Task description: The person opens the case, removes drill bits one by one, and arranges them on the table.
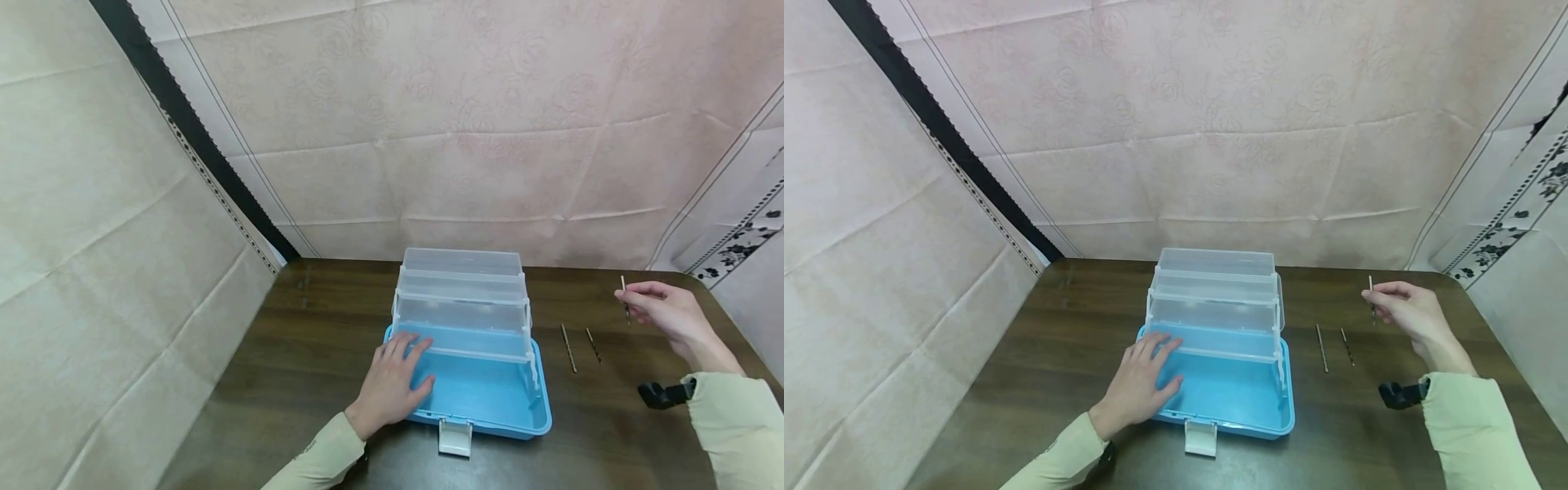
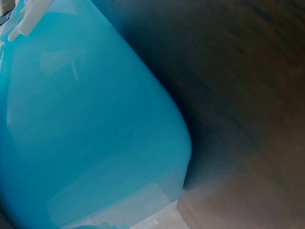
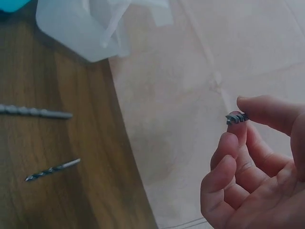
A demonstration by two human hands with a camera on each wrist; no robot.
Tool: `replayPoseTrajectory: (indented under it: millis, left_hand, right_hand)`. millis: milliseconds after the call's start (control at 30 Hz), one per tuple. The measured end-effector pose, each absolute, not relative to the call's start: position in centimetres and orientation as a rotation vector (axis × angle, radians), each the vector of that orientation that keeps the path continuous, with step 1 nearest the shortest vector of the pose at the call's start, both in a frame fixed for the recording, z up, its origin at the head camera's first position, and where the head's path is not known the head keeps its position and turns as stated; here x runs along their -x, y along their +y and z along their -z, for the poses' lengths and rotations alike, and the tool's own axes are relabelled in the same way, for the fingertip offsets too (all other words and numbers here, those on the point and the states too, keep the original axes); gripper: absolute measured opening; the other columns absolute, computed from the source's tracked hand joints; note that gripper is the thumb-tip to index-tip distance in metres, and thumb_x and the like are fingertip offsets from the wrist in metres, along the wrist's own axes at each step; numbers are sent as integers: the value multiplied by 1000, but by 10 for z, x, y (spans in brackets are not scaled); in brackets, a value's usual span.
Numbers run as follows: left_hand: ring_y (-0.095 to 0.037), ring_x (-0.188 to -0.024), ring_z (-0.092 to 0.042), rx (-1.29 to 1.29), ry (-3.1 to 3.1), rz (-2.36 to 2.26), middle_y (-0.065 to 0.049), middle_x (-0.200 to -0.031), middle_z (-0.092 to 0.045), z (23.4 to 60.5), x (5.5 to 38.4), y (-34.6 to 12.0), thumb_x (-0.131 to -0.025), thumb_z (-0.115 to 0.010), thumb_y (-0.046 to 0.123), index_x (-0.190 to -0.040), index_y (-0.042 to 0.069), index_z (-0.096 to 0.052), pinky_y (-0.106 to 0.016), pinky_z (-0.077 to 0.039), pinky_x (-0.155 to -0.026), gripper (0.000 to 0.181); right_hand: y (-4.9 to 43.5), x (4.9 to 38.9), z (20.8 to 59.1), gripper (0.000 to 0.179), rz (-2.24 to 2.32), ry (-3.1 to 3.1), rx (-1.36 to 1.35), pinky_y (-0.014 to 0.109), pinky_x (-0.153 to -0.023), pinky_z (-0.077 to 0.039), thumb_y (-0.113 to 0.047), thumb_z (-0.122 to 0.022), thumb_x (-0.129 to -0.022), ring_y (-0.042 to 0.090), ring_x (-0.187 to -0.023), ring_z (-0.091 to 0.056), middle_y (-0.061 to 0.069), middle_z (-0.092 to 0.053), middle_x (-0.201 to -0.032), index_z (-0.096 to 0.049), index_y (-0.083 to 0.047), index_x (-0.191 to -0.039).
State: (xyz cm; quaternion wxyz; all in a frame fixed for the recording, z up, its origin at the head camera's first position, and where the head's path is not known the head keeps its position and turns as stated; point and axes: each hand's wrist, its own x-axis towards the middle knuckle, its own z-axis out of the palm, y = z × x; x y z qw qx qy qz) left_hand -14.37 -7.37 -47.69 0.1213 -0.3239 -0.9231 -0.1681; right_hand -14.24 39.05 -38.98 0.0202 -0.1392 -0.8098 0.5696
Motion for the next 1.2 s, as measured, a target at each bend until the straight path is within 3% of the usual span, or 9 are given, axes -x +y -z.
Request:
replayPoseTrajectory:
  millis: [200,333,700,967,1200]
  left_hand:
    - [-27,-135,-41,940,-2720,482,-7,-145,-48,477,143,-75,-96,-62,43,-146,21,-50,-52,-42,-102,56]
    - [-27,-136,-41,945,-2731,473,-7,-145,-48,476,143,-76,-96,-62,44,-146,21,-50,-52,-42,-102,56]
    - [-29,-136,-41,945,-2729,495,-8,-145,-48,476,143,-75,-96,-63,44,-146,21,-50,-53,-42,-102,56]
    - [-28,-135,-42,946,-2709,482,-8,-144,-49,477,143,-75,-95,-63,43,-145,20,-51,-53,-42,-101,56]
    - [-28,-135,-42,950,-2713,494,-8,-144,-48,477,144,-74,-96,-62,43,-145,20,-51,-52,-41,-103,56]
  right_hand:
    - [396,140,402,7,-1726,-2542,472,21,-63,-53,-35,-71,-94,0,-70,-59,-20,-63,-77,-68,-30,-91]
    - [399,139,409,19,-1643,-2601,500,23,-65,-54,-38,-69,-95,0,-72,-59,-21,-62,-80,-66,-20,-101]
    - [407,140,429,26,-1579,-2630,435,26,-62,-53,-32,-73,-93,3,-69,-58,-16,-63,-77,-67,-6,-98]
    - [409,137,436,27,-1559,-2659,405,28,-61,-52,-26,-70,-95,5,-69,-59,-16,-65,-76,-64,-2,-104]
    - [410,136,443,39,-1508,-2707,402,28,-62,-53,-25,-68,-97,6,-70,-59,-15,-67,-79,-59,8,-114]
